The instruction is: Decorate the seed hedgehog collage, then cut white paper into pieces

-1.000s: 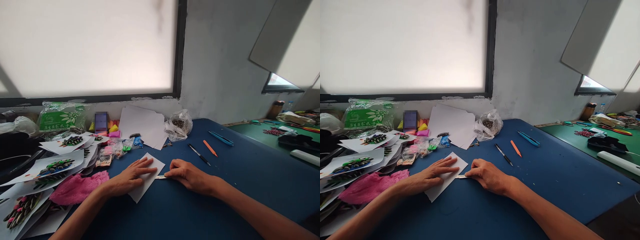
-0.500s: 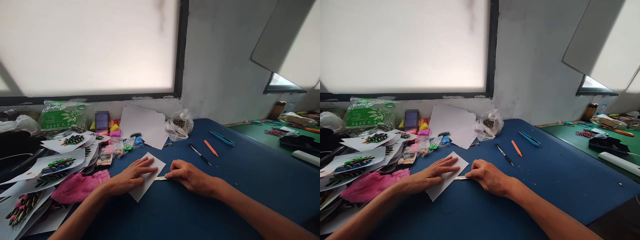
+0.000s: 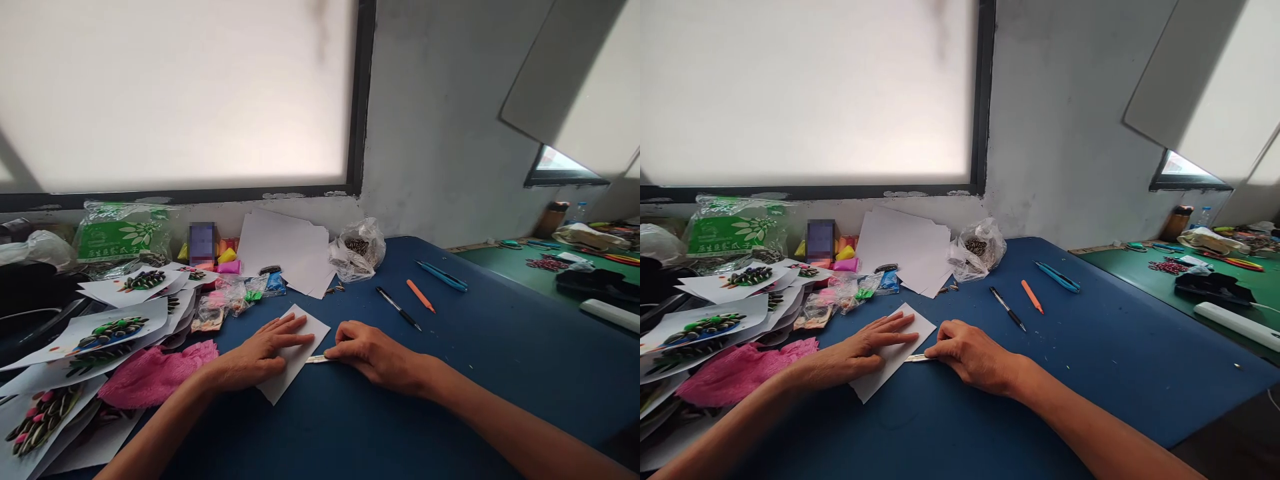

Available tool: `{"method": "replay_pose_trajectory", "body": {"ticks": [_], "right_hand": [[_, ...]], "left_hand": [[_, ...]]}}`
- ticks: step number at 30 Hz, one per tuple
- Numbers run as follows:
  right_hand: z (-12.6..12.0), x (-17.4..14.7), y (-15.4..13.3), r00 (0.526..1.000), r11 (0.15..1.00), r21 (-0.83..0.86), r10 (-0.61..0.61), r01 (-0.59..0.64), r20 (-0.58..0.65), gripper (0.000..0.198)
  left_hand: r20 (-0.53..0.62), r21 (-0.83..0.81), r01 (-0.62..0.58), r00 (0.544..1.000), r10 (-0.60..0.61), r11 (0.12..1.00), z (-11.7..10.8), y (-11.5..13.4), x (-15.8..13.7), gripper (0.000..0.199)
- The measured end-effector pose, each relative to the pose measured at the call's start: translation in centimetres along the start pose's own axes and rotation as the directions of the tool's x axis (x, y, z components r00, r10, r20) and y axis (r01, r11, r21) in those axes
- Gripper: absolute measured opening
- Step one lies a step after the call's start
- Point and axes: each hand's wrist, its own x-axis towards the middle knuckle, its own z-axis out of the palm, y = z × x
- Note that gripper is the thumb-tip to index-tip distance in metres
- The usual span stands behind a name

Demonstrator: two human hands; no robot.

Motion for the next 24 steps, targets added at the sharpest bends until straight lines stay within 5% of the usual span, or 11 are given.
{"method": "replay_pose_trajectory", "body": {"ticks": [24], "right_hand": [[0.41, 0.29, -0.65, 1.0, 1.0, 0.004, -0.01, 0.01, -0.01, 0.03]], "left_hand": [[-0.002, -0.076, 0.017, 1.0, -0.017, 0.997, -0.09, -0.29, -0.14, 0.079]]}}
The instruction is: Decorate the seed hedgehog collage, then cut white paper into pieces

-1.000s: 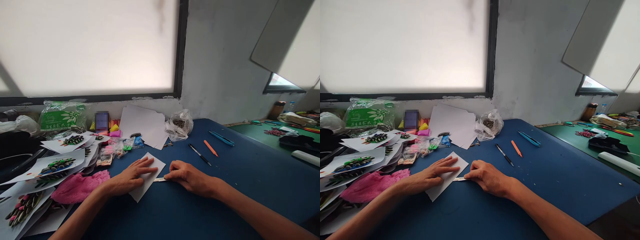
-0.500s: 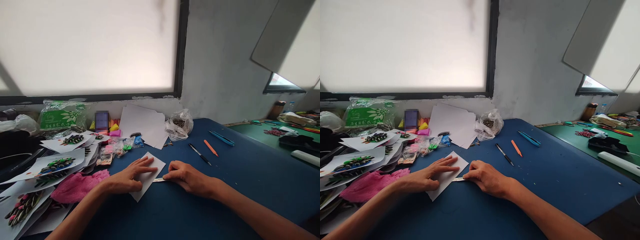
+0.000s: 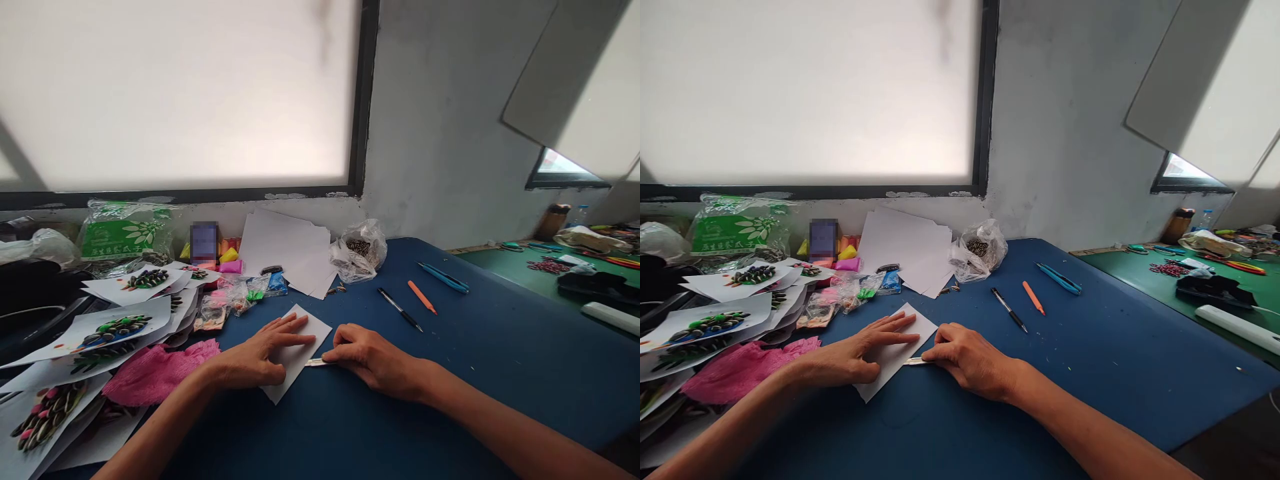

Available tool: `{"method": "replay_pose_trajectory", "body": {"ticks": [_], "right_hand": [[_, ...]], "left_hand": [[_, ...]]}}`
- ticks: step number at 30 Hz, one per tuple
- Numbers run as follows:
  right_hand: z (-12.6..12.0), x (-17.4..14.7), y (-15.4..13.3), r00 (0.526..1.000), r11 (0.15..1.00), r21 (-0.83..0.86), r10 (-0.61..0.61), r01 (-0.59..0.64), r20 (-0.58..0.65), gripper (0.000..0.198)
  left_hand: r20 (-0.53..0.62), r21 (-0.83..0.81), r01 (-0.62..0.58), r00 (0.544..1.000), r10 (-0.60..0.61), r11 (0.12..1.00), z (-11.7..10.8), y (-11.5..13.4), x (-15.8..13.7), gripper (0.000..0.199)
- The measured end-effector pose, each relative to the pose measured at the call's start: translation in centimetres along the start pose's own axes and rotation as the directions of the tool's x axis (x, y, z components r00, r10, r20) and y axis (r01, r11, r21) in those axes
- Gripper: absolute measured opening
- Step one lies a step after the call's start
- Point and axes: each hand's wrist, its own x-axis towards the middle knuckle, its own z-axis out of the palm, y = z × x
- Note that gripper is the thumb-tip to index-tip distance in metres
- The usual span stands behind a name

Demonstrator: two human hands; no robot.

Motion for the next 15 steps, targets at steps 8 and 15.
{"method": "replay_pose_trajectory", "body": {"ticks": [8, 15], "right_hand": [[0.09, -0.02, -0.14, 1.0, 1.0, 0.01, 0.002, -0.002, 0.01, 0.03], [0.06, -0.06, -0.15, 0.999, 0.999, 0.037, -0.01, 0.008, 0.036, 0.03]], "left_hand": [[-0.011, 0.006, -0.019, 1.0, 0.019, 1.0, 0.13, -0.22, 0.04, 0.077], [0.009, 0.016, 0.014, 1.0, -0.014, 1.0, -0.03, 0.28, -0.02, 0.078]]}}
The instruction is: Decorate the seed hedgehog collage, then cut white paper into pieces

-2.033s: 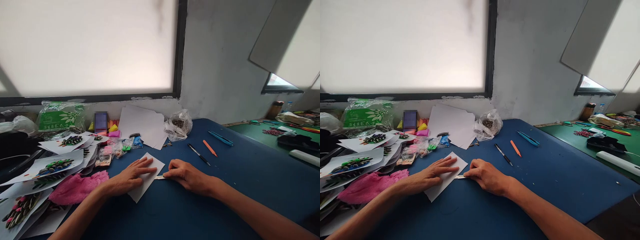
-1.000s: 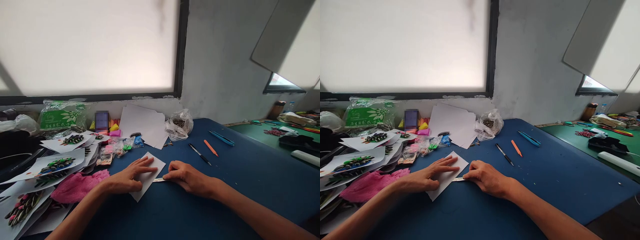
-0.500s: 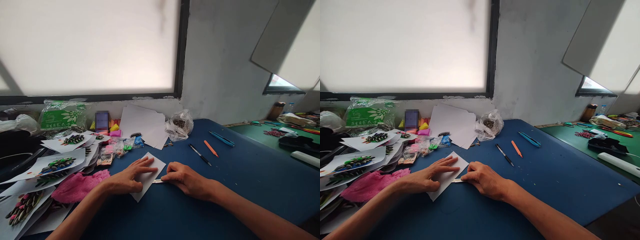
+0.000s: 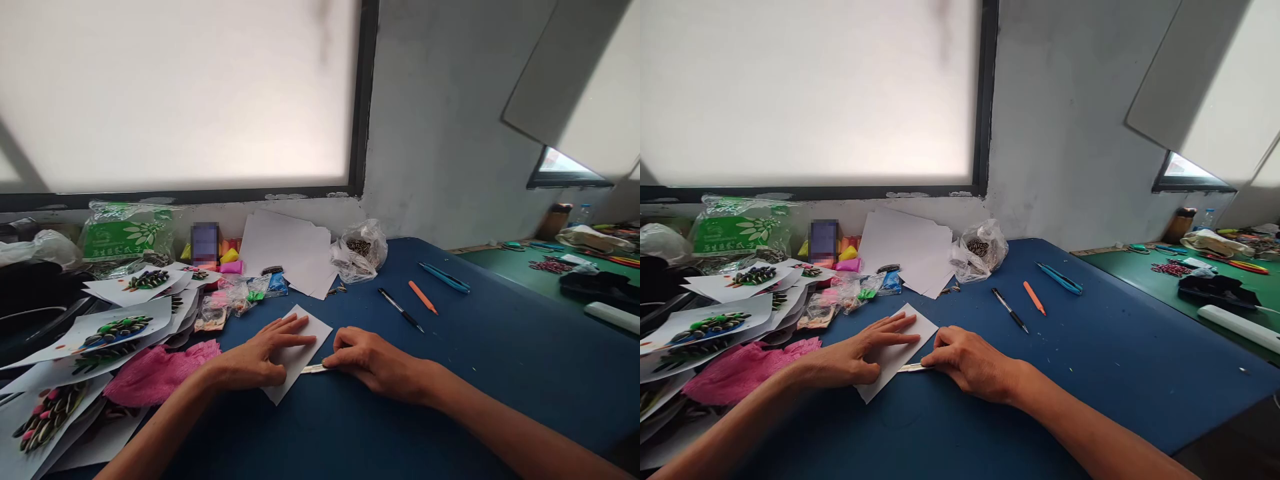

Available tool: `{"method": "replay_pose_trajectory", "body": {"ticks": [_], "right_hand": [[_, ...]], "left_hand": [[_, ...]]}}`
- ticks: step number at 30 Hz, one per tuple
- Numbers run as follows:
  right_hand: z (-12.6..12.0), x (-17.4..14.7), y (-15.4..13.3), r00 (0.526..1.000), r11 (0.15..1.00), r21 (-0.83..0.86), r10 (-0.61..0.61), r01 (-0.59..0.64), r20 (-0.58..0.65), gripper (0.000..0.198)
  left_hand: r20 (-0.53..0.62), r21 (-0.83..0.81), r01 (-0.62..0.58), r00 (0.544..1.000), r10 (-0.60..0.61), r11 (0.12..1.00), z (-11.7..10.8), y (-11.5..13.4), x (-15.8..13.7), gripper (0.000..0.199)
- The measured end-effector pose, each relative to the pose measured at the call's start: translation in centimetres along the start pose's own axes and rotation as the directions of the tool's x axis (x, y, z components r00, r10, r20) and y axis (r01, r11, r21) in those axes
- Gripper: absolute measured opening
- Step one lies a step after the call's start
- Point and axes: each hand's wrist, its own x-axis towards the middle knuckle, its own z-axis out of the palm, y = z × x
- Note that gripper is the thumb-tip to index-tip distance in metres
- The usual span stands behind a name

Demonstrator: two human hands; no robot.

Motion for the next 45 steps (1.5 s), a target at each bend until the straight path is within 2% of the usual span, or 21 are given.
{"method": "replay_pose_trajectory", "body": {"ticks": [17, 22, 30, 37, 41, 45], "right_hand": [[0.5, 0.1, -0.4, 0.999, 0.999, -0.012, -0.035, 0.035, -0.028, 0.031], [0.4, 0.2, -0.7, 1.0, 1.0, -0.011, -0.02, 0.02, -0.011, 0.03], [0.4, 0.0, -0.1, 0.996, 0.996, -0.084, 0.016, -0.024, -0.093, 0.028], [0.3, 0.1, 0.4, 0.992, 0.993, -0.112, 0.035, -0.049, -0.119, 0.029], [0.4, 0.1, 0.4, 0.994, 0.992, -0.117, 0.04, -0.052, -0.104, 0.029], [0.4, 0.1, 0.4, 0.995, 0.993, -0.107, 0.036, -0.045, -0.09, 0.03]], "left_hand": [[-0.037, 0.004, -0.081, 0.996, 0.081, 0.997, 0.4, -1.1, 0.3, 0.078], [-0.025, -0.014, -0.047, 0.999, 0.047, 0.999, 0.3, -0.8, 0.1, 0.08], [-0.17, 0.003, -0.07, 0.983, 0.069, 0.998, 0.4, -0.2, -0.3, 0.082], [-0.246, 0.137, -0.086, 0.962, 0.118, 0.987, 0.4, -0.1, -0.3, 0.071], [-0.243, 0.145, -0.062, 0.965, 0.097, 0.988, 0.2, -0.1, -0.4, 0.056], [-0.222, 0.149, -0.063, 0.971, 0.095, 0.987, 0.1, -0.4, -0.6, 0.051]]}}
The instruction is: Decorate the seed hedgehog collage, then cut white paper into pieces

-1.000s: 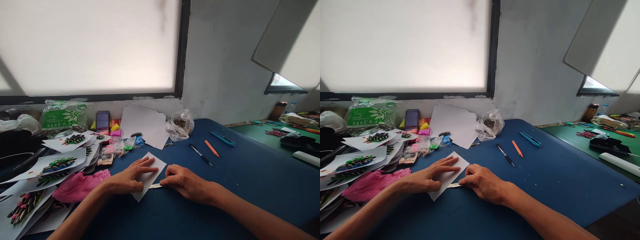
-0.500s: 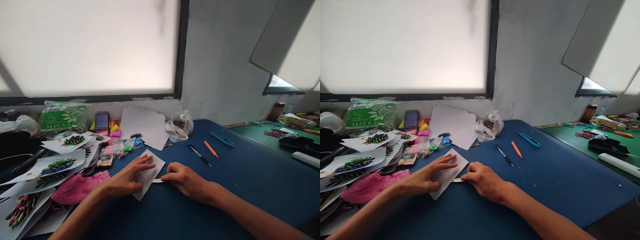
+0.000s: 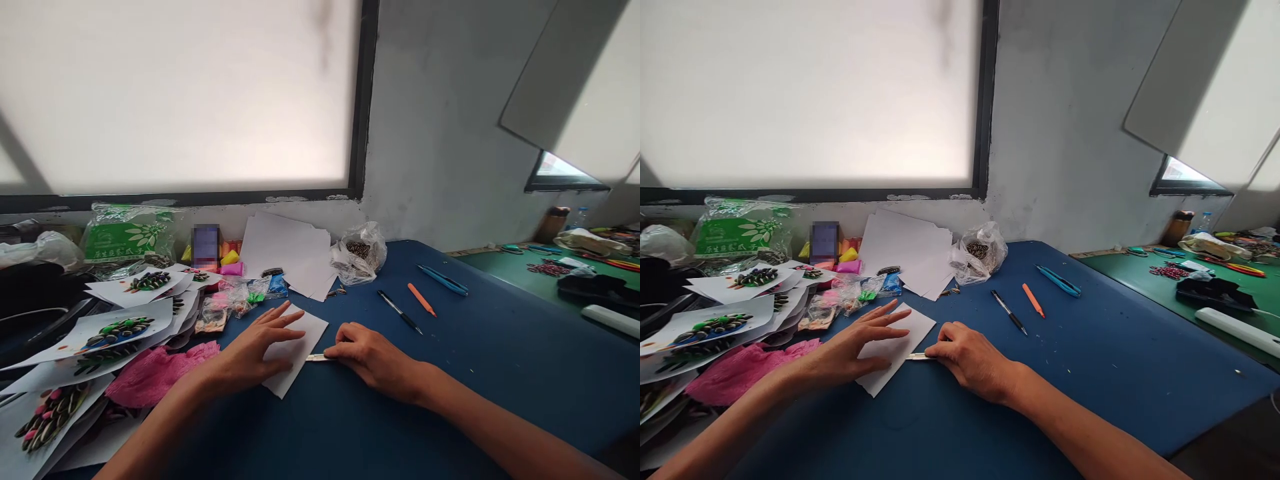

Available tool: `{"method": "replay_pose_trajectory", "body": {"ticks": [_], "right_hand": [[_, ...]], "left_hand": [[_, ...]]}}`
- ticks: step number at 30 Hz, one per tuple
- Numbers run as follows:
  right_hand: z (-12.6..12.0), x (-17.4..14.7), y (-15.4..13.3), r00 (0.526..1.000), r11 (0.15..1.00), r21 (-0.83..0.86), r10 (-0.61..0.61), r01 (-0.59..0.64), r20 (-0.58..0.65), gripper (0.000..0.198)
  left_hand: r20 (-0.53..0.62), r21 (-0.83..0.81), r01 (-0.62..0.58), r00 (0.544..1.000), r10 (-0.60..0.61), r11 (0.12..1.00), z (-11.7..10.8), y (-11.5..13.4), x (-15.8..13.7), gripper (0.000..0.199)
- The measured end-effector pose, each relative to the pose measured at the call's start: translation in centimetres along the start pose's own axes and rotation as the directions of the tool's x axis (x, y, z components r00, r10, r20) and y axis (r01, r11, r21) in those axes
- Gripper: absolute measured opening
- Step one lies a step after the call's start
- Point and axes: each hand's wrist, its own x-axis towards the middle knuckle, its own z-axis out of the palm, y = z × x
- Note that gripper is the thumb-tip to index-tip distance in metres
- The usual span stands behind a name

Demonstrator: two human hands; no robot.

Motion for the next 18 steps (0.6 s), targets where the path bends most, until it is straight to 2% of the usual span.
{"method": "replay_pose_trajectory", "body": {"ticks": [5, 11, 14, 18], "right_hand": [[0.0, 0.0, 0.0, 1.0, 1.0, 0.002, -0.016, 0.016, -0.003, 0.031], [-0.4, -0.1, 0.1, 1.0, 1.0, 0.002, 0.012, -0.012, -0.008, 0.03], [-0.6, -0.3, 0.2, 1.0, 1.0, 0.02, 0.008, -0.008, 0.011, 0.029], [-0.7, -0.5, 0.3, 1.0, 0.999, 0.037, -0.001, 0.0, 0.026, 0.03]], "left_hand": [[0.103, -0.104, 0.057, 0.994, -0.046, 0.993, 0.6, -0.4, -0.1, 0.054], [0.011, -0.144, 0.056, 0.998, -0.055, 0.988, 2.0, -0.6, 0.5, 0.058], [-0.004, -0.135, 0.044, 0.999, -0.045, 0.99, 1.9, -0.7, 0.4, 0.056], [0.113, -0.173, 0.061, 0.993, -0.041, 0.983, 0.8, -0.6, -0.2, 0.054]]}}
